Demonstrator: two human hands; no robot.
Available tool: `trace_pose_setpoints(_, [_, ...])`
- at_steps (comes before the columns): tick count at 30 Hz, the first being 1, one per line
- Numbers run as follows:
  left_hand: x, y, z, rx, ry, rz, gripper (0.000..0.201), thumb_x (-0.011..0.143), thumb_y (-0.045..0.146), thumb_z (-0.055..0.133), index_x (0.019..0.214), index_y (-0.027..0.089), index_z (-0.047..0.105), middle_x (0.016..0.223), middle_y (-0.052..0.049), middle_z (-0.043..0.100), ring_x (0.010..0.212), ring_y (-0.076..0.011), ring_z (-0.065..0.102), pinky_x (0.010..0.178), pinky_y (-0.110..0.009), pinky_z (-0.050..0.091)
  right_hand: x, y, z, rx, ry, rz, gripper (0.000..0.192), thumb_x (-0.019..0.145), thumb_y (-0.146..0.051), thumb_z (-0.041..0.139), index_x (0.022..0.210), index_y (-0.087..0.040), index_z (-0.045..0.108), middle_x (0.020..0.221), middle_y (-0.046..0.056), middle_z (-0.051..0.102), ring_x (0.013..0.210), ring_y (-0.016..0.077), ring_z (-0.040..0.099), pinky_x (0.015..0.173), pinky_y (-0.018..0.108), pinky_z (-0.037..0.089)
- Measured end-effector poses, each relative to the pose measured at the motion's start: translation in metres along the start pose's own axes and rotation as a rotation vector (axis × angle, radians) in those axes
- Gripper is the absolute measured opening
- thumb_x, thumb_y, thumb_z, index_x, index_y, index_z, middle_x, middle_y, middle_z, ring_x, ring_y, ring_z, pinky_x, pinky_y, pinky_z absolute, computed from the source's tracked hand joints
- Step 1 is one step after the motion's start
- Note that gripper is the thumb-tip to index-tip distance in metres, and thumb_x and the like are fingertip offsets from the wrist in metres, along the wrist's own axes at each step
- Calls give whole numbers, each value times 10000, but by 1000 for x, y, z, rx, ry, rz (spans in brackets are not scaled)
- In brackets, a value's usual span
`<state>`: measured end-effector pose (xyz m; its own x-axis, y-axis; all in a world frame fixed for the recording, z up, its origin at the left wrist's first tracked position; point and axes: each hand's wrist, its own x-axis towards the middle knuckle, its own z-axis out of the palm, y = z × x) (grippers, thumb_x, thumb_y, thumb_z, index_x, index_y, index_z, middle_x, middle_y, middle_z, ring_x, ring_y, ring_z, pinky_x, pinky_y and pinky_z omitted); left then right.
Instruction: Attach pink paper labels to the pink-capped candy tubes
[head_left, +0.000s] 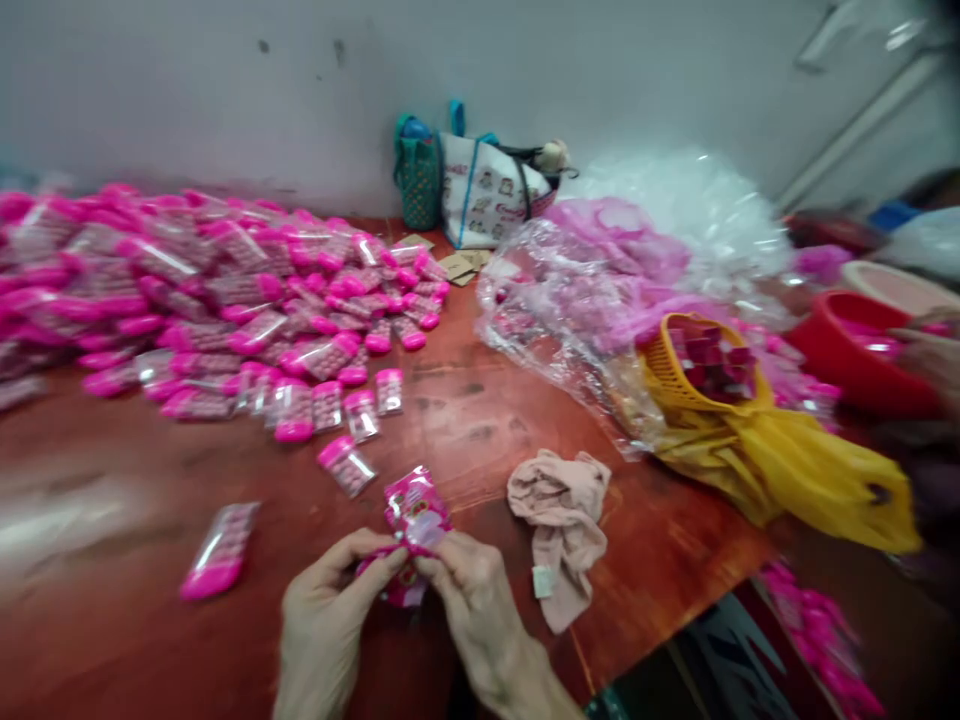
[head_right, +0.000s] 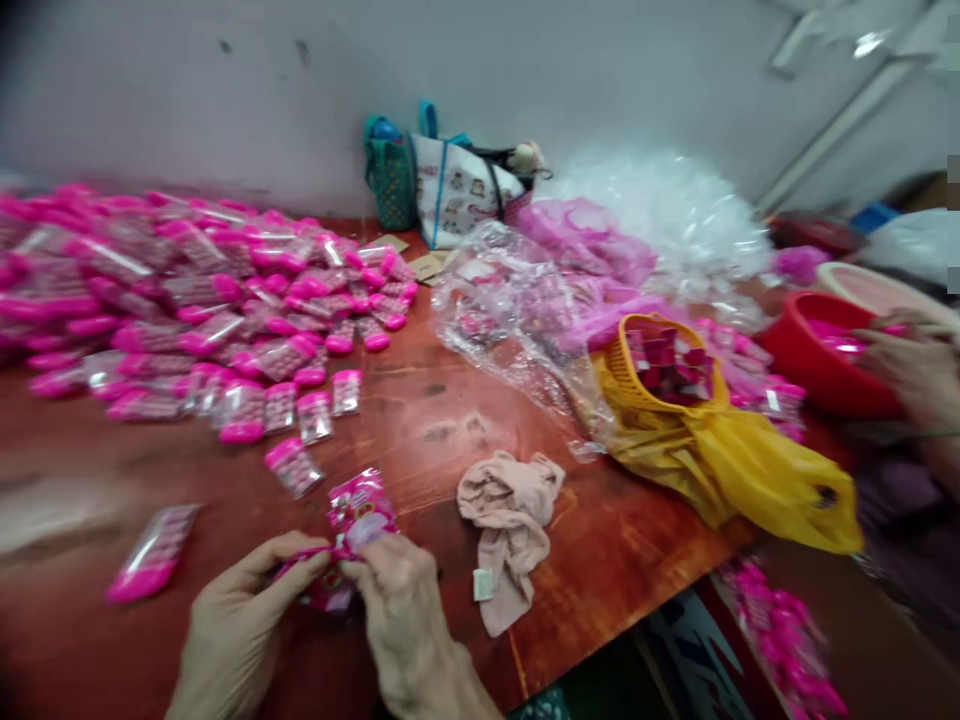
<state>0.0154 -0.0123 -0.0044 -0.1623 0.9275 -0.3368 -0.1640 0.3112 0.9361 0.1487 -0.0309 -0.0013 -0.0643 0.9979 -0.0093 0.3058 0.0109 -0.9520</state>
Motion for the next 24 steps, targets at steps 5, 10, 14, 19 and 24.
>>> trace_pose_setpoints(5, [6,5,9,-8,238,-118,325,309,308,826,541,162,651,498,28,610,464,-96,520,426,-143,441,3,-3,-1,20,80,51,268,684,-272,710,941,-224,649,814,4,648,706,158,572,630,230,430])
trace_pose_setpoints(10, [3,3,5,119,316,-77,354,296,309,823,607,183,709,615,11,677,605,-133,582,540,-157,492,3,-7,2,113,114,193,189,667,-325,716,799,-195,680,649,-24,634,584,132,553,522,199,407])
trace_pose_setpoints(14, [-2,-1,6,195,353,-3,376,374,331,808,716,199,727,716,15,704,708,-140,616,663,-154,498,0,-5,1,25,157,147,121,795,-282,597,778,-206,689,705,-10,648,643,136,567,566,200,408])
trace_pose_setpoints(19, [-8,1,13,192,240,221,415,563,286,760,958,234,643,682,61,646,627,-93,590,632,-148,493,-2,-5,-4,-51,113,43,239,889,-223,456,741,-188,640,676,-6,602,616,121,524,574,212,369])
trace_pose_setpoints(24, [-7,-1,5,228,104,304,175,622,209,732,762,198,627,715,38,626,677,-97,582,652,-154,476,1,-3,-5,-60,53,17,239,904,-222,431,746,-175,604,709,7,578,647,130,502,588,228,348])
